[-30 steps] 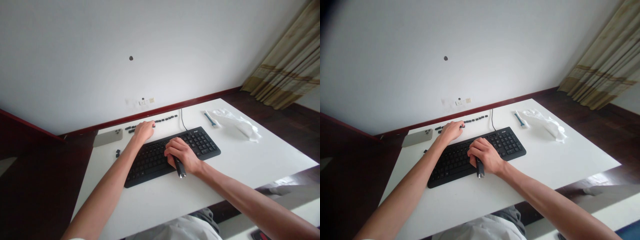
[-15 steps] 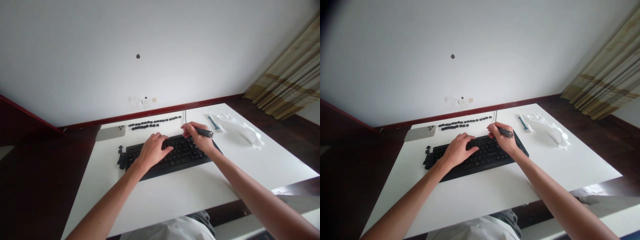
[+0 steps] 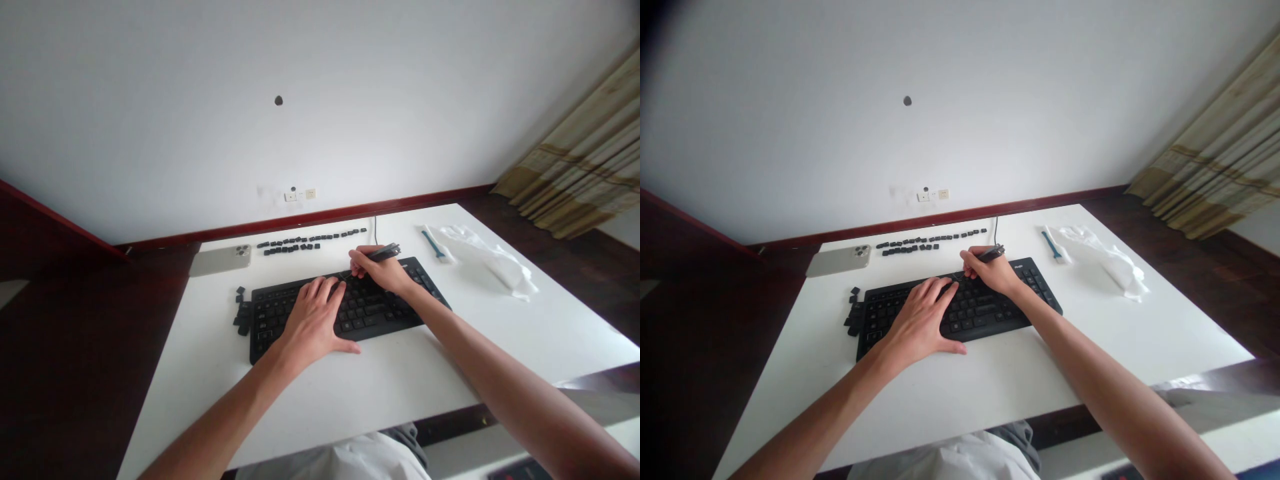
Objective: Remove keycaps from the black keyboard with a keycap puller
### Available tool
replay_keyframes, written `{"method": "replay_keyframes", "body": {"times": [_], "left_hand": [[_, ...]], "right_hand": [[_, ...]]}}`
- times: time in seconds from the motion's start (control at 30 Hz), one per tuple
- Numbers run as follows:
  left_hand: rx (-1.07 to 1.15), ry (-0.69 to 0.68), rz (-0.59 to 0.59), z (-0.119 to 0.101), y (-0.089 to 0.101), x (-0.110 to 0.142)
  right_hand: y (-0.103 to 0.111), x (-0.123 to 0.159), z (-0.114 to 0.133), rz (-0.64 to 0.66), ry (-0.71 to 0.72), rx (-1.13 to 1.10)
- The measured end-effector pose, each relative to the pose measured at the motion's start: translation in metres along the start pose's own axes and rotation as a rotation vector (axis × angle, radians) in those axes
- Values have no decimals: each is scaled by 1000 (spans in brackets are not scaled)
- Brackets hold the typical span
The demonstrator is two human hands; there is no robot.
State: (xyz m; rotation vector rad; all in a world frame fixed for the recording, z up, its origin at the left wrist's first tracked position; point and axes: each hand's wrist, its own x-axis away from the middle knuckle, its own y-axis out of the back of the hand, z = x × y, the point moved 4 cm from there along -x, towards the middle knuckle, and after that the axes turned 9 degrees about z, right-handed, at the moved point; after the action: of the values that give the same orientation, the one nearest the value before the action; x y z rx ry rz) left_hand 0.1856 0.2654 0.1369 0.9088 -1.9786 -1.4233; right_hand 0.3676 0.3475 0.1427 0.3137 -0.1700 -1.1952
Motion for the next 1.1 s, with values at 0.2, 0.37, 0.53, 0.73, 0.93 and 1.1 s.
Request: {"method": "replay_keyframes", "body": {"times": [0.2,0.37,0.53,0.73,0.93,1.1], "left_hand": [[14,13,111,8,-8,-1],[17,-9,104,12,-4,-2],[15,-36,89,12,-2,-4],[53,-49,81,17,1,-8],[22,-42,86,20,1,-8],[51,-23,73,19,0,-6]], "right_hand": [[-1,7,4,-38,33,127],[-2,8,7,-81,46,137],[-2,7,5,-122,43,68],[0,6,7,-143,77,74],[1,2,4,-94,45,70],[-3,-10,6,9,23,80]]}}
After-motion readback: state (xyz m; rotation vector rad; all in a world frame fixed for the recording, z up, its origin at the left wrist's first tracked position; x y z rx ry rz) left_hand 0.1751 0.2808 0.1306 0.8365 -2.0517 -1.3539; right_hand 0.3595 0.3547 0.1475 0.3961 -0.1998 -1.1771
